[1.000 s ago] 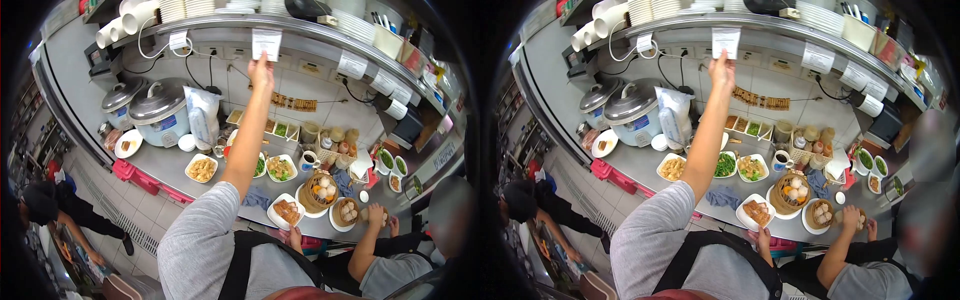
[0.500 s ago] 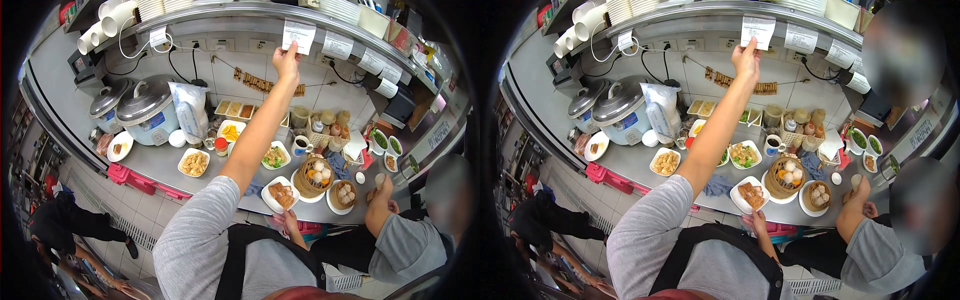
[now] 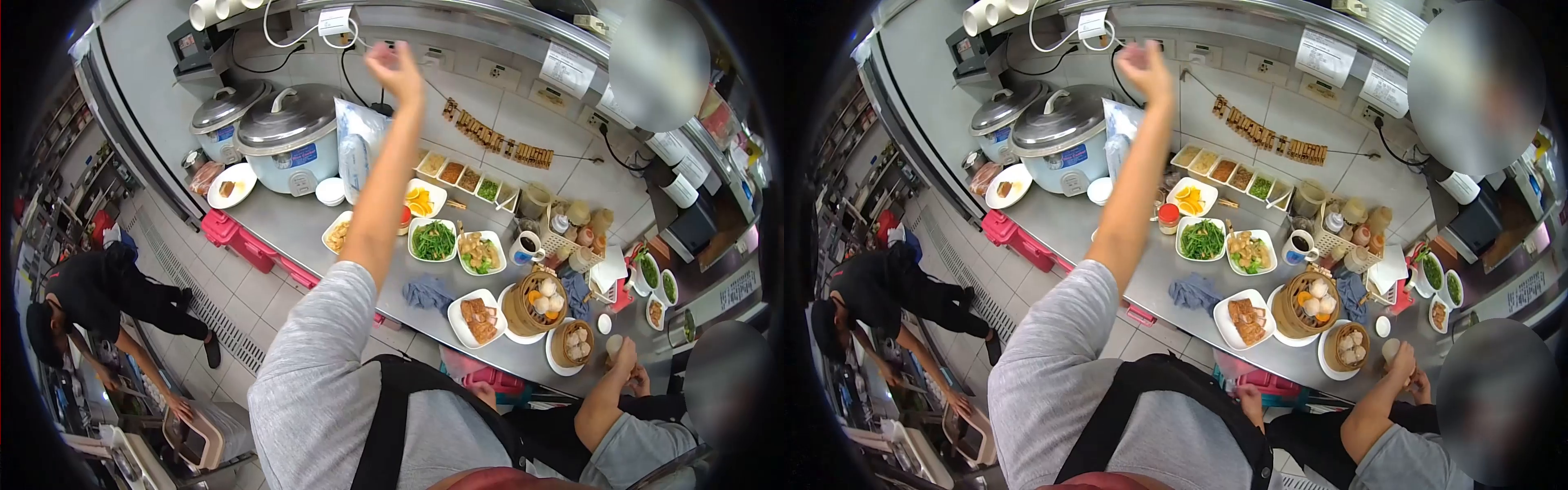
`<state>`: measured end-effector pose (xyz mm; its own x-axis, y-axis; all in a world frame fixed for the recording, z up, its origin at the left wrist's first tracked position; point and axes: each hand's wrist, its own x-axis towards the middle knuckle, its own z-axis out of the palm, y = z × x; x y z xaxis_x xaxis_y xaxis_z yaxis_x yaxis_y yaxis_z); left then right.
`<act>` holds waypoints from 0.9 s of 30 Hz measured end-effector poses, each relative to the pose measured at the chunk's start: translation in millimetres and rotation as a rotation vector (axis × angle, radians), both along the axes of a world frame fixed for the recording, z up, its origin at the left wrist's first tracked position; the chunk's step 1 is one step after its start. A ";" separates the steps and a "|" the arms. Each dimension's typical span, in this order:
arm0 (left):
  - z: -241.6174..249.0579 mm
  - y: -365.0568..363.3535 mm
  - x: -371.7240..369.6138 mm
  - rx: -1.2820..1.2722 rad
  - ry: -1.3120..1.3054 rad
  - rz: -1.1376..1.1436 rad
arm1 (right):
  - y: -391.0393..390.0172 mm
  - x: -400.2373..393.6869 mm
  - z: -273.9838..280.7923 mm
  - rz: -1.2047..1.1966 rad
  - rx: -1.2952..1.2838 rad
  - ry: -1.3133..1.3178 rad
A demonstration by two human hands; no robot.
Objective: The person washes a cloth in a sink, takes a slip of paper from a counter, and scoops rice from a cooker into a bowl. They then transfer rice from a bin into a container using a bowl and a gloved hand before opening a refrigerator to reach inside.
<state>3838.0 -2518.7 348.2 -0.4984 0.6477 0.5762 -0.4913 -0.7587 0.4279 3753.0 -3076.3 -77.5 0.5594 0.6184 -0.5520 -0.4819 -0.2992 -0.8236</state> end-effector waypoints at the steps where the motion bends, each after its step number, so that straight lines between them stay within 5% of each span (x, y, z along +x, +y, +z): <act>1: 7.9 17.2 -22.6 0.028 0.101 0.282 | -10.3 -12.2 3.4 -0.044 -0.229 -0.121; 2: 14.5 37.1 -41.5 0.038 0.197 0.413 | -31.6 -7.8 -37.3 0.068 -0.291 -0.397; 3: 20.9 45.2 -59.8 0.037 0.374 0.591 | -50.9 88.5 -12.9 -0.086 0.049 -0.360; 4: 23.0 76.4 -64.1 0.079 0.435 0.891 | -78.3 220.6 27.1 -0.133 0.867 -0.175; 5: 22.8 105.3 -71.0 0.138 0.525 0.961 | -115.5 290.9 48.5 -0.022 1.333 0.054; 6: 25.8 121.2 -81.7 0.265 0.623 1.067 | -156.4 358.7 52.4 0.261 1.516 -0.038; 7: 29.8 124.6 -90.3 0.331 0.726 1.113 | -135.6 295.1 96.8 -0.193 1.639 0.439; 8: 35.4 130.0 -101.9 0.275 0.952 1.143 | -116.3 265.6 135.5 -0.127 1.533 0.545; 10: 47.4 118.8 -121.3 0.176 1.476 1.122 | -126.4 273.3 92.6 -0.269 1.729 0.502; 13: 40.5 154.2 -128.0 0.669 1.178 1.161 | -132.8 189.6 52.1 -0.325 1.398 0.224; 14: 45.6 162.5 -130.8 0.511 1.360 1.144 | -128.1 150.3 35.0 -0.356 1.160 0.149; 17: 50.7 169.1 -128.6 0.508 1.223 0.980 | -90.6 30.0 -6.1 -0.123 0.271 0.156; 18: 48.9 174.3 -128.1 0.503 1.185 0.955 | -76.2 -1.2 -14.0 0.006 0.152 0.162; 22: 45.8 196.4 -128.9 0.422 1.234 0.966 | -53.5 -72.7 -21.4 0.311 0.066 0.072; 25: 50.5 175.4 -134.8 0.506 1.210 1.027 | -52.1 -91.3 -46.3 0.247 0.108 0.010; 26: 51.3 210.4 -134.0 0.543 1.244 1.050 | -51.8 -96.1 -75.3 0.144 0.143 0.088; 27: 51.7 166.0 -134.0 0.579 1.185 0.876 | -49.5 -101.1 -157.0 -0.199 0.238 0.630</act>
